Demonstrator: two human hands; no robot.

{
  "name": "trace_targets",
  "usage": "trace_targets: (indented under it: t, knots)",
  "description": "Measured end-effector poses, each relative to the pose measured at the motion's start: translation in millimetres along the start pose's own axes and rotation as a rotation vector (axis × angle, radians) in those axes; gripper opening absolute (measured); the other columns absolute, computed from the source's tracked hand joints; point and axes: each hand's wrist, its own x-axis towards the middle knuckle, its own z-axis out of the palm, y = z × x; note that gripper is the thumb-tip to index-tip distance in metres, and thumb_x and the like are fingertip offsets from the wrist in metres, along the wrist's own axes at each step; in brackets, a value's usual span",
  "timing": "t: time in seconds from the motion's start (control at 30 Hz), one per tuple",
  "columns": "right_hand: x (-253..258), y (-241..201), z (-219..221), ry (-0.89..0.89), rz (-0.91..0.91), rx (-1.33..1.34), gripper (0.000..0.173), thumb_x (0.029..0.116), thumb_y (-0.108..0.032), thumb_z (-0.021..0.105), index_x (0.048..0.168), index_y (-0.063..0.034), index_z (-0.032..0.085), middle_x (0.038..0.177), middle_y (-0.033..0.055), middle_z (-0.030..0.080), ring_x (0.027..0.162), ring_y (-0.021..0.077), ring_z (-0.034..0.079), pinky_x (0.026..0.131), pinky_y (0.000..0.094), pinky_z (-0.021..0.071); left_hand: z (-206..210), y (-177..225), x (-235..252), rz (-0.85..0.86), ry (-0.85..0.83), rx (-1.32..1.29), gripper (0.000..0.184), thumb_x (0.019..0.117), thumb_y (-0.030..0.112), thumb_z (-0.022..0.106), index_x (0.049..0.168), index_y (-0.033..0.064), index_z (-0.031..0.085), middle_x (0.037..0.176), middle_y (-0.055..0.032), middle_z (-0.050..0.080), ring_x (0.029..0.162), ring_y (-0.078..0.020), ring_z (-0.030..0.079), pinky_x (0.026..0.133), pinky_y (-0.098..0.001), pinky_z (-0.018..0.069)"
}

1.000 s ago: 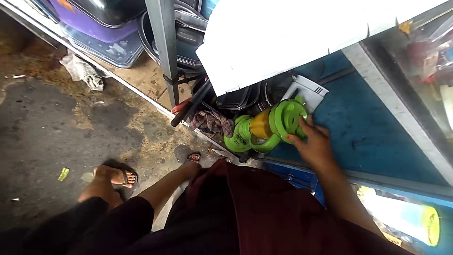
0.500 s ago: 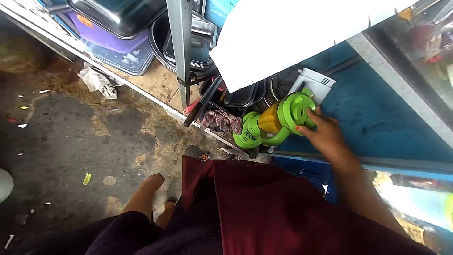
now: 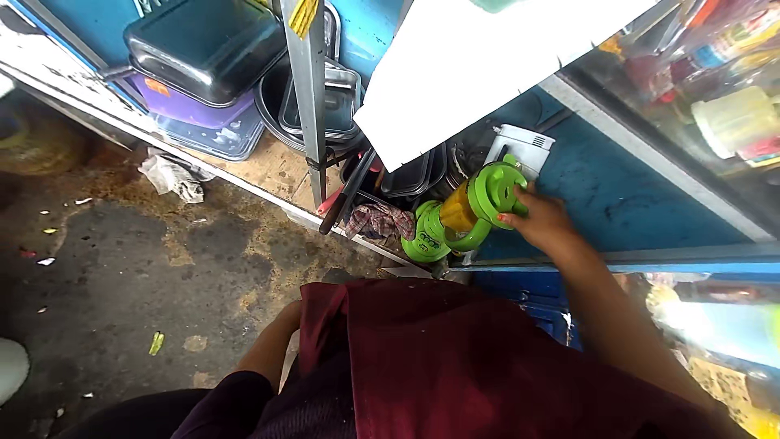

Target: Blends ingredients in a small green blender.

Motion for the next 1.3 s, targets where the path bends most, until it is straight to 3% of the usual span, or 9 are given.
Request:
trace_targets:
  t: [0.07,0.27,0.37,0.5,0.67,0.73,0.83,1.1,1.3]
  knots:
    - [0.9,-1.5,-0.9,-0.016,0.021,-0.014,0.076,0.0974,-0.037,0.073,0.158,-0.0043,0.041,0.166,0.0238,0.032,0.143,0.0507,0.041,0.113,0.0670,0.0358,25.7,-51.7,72.3,-0.081,0.066,0.025,0.040,0.1090,0.023,0.045,0.134,-0.0041,0.060,0.139,-0.0283,0.059,0.133,-0.0443,0.054,0.110,-0.0630,0.0408]
    - [4.4,-3.0,-6.7,-0.058,0.051,-0.080,0.078,0.0962,-0.046,0.072,0.158,-0.0083,0.043,0.167,0.0196,0.033,0.141,0.0499,0.044,0.108,0.0691,0.0394,48.2,-129.9,118.6,-0.269,0.098,-0.055,0.037,0.1067,0.023,0.049,0.123,-0.0058,0.066,0.129,-0.0276,0.065,0.124,-0.0427,0.061,0.105,-0.0623,0.0438]
    - [4.3,-4.1,-8.6,-0.069,0.068,-0.115,0.077,0.0957,-0.050,0.070,0.158,-0.0117,0.045,0.167,0.0166,0.033,0.146,0.0463,0.039,0.111,0.0693,0.0353,53.7,-148.4,133.2,-0.285,0.110,-0.069,0.036,0.1063,0.024,0.050,0.123,-0.0032,0.068,0.127,-0.0253,0.067,0.121,-0.0406,0.063,0.104,-0.0613,0.0454]
    - [2.9,-5.1,-9.9,-0.070,0.076,-0.156,0.075,0.0951,-0.055,0.069,0.157,-0.0175,0.047,0.168,0.0118,0.033,0.153,0.0431,0.025,0.114,0.0721,0.0206,48.2,-139.1,126.5,-0.236,0.125,-0.038,0.038,0.1067,0.027,0.049,0.127,-0.0006,0.066,0.129,-0.0250,0.066,0.123,-0.0417,0.061,0.104,-0.0630,0.0447]
    - [2.0,-11.3,-14.8,-0.102,0.094,-0.204,0.074,0.0957,-0.057,0.067,0.157,-0.0201,0.047,0.169,0.0084,0.032,0.155,0.0414,0.023,0.117,0.0697,0.0181,30.9,-102.1,108.4,-0.185,0.162,-0.127,0.038,0.1071,0.027,0.049,0.132,0.0018,0.064,0.131,-0.0266,0.064,0.127,-0.0427,0.059,0.107,-0.0636,0.0427]
    - [2.6,-13.1,-15.6,-0.114,0.099,-0.208,0.074,0.0959,-0.056,0.067,0.157,-0.0189,0.047,0.168,0.0090,0.034,0.153,0.0398,0.028,0.116,0.0675,0.0226,27.9,-93.2,110.9,-0.162,0.164,-0.148,0.038,0.1078,0.026,0.048,0.135,0.0032,0.063,0.134,-0.0260,0.063,0.130,-0.0426,0.057,0.109,-0.0620,0.0415]
    - [5.7,-13.3,-14.7,-0.128,0.075,-0.194,0.076,0.0970,-0.051,0.068,0.157,-0.0099,0.046,0.165,0.0160,0.038,0.147,0.0422,0.040,0.113,0.0628,0.0383,25.5,-82.3,111.9,-0.133,0.177,-0.159,0.037,0.1078,0.025,0.048,0.134,0.0046,0.063,0.135,-0.0243,0.063,0.132,-0.0416,0.056,0.110,-0.0617,0.0403]
    - [4.9,-19.8,-16.8,-0.163,0.087,-0.204,0.077,0.0977,-0.049,0.068,0.157,-0.0068,0.044,0.165,0.0171,0.037,0.144,0.0453,0.042,0.109,0.0607,0.0443,28.3,-104.8,131.5,-0.153,0.142,-0.152,0.036,0.1070,0.024,0.049,0.135,0.0046,0.063,0.130,-0.0251,0.065,0.124,-0.0407,0.061,0.106,-0.0593,0.0446]
    - [5.8,-23.5,-17.3,-0.184,0.088,-0.236,0.076,0.0983,-0.049,0.067,0.156,-0.0047,0.045,0.164,0.0180,0.038,0.144,0.0460,0.042,0.108,0.0610,0.0444,29.4,-115.8,122.7,-0.192,0.134,-0.137,0.036,0.1071,0.023,0.049,0.134,0.0034,0.063,0.132,-0.0248,0.064,0.128,-0.0408,0.059,0.108,-0.0595,0.0429]
